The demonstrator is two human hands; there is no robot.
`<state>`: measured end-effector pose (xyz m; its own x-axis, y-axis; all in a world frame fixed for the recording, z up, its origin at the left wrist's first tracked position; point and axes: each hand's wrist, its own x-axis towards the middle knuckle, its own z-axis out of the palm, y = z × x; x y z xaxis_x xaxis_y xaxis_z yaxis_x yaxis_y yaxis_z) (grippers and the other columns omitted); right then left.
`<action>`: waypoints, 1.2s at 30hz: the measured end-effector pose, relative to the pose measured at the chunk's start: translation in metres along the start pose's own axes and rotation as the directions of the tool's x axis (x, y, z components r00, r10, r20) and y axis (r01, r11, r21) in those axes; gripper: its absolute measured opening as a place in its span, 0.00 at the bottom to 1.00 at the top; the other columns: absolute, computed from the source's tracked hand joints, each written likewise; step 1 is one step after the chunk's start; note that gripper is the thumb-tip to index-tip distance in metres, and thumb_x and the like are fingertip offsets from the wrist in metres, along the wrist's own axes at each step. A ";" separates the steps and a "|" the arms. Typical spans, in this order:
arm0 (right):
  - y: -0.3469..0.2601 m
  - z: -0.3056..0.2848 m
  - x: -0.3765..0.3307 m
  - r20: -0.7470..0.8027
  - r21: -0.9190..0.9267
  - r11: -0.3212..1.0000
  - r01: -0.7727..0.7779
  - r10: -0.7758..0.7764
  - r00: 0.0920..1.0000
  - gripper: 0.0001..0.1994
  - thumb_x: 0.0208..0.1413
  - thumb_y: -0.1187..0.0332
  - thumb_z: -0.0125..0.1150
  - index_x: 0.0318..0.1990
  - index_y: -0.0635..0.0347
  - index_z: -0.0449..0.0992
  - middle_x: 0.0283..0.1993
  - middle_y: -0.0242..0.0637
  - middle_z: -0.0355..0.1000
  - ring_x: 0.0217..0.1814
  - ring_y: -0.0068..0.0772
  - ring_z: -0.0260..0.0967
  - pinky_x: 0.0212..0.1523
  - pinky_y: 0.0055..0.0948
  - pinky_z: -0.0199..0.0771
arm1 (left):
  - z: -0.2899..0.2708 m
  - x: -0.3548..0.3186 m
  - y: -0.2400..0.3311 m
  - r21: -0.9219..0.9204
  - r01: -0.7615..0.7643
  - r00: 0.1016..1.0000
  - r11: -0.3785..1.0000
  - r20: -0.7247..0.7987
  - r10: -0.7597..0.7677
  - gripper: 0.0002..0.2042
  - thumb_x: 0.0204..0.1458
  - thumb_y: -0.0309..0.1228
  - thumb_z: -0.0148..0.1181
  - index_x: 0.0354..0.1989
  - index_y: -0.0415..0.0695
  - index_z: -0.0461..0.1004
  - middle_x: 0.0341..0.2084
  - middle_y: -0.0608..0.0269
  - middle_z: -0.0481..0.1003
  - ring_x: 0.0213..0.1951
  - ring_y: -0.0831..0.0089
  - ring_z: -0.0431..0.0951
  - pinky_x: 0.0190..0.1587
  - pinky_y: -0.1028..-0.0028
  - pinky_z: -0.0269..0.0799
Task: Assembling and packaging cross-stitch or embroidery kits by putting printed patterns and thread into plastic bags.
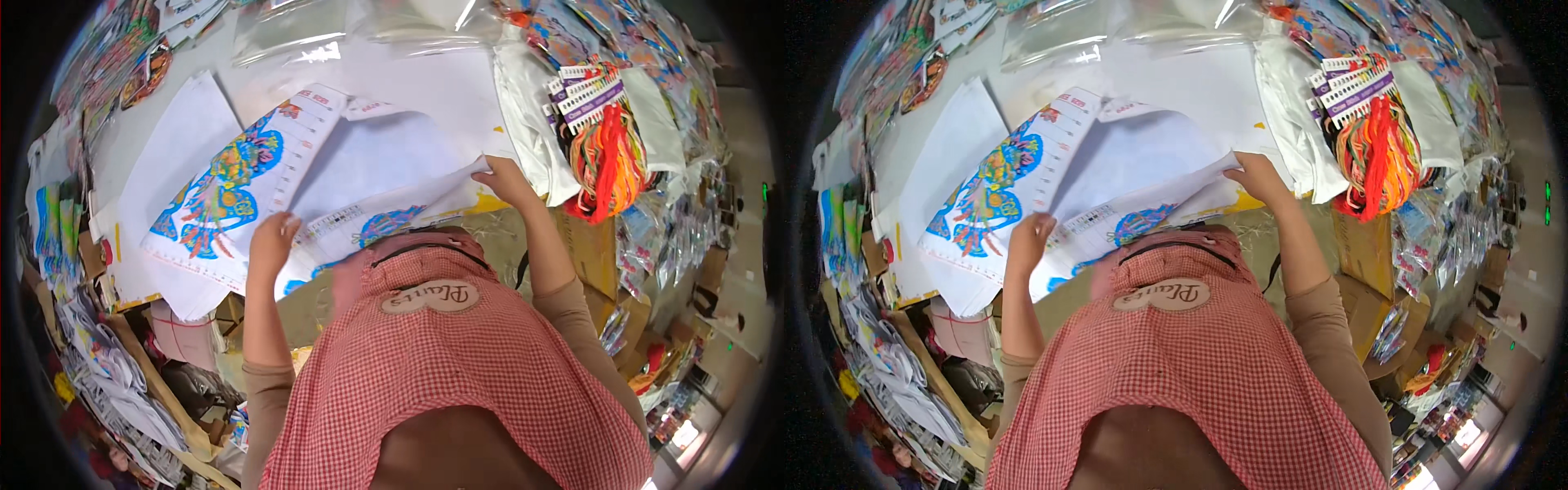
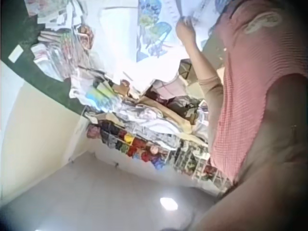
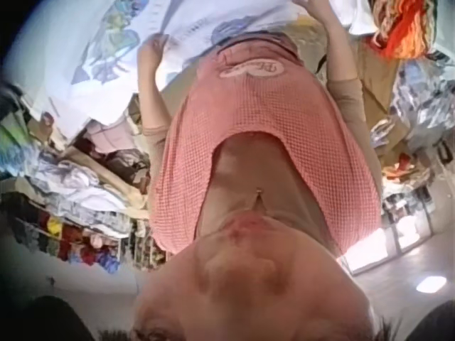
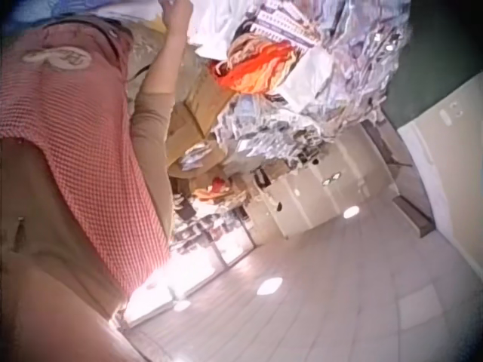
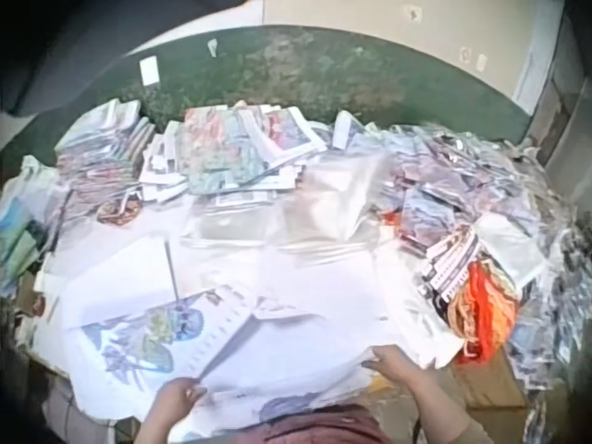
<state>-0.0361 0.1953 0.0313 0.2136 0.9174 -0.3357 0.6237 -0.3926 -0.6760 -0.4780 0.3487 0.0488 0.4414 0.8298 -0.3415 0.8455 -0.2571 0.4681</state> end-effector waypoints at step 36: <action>-0.123 0.081 0.045 -0.059 -0.236 0.859 0.454 -0.480 0.875 0.07 0.53 0.68 0.54 0.35 0.56 0.77 0.56 0.34 0.68 0.43 0.42 0.72 0.41 0.37 0.73 | -0.064 0.098 0.068 -0.478 -0.021 0.998 0.878 0.044 0.048 0.08 0.53 0.30 0.57 0.30 0.37 0.75 0.20 0.73 0.71 0.22 0.86 0.65 0.25 0.81 0.61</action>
<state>-0.1641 0.2795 0.0469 -0.0674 0.9953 0.0693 0.8104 0.0951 -0.5781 -0.3967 0.4442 0.0988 0.4942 0.7938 -0.3545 0.5893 -0.0061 0.8079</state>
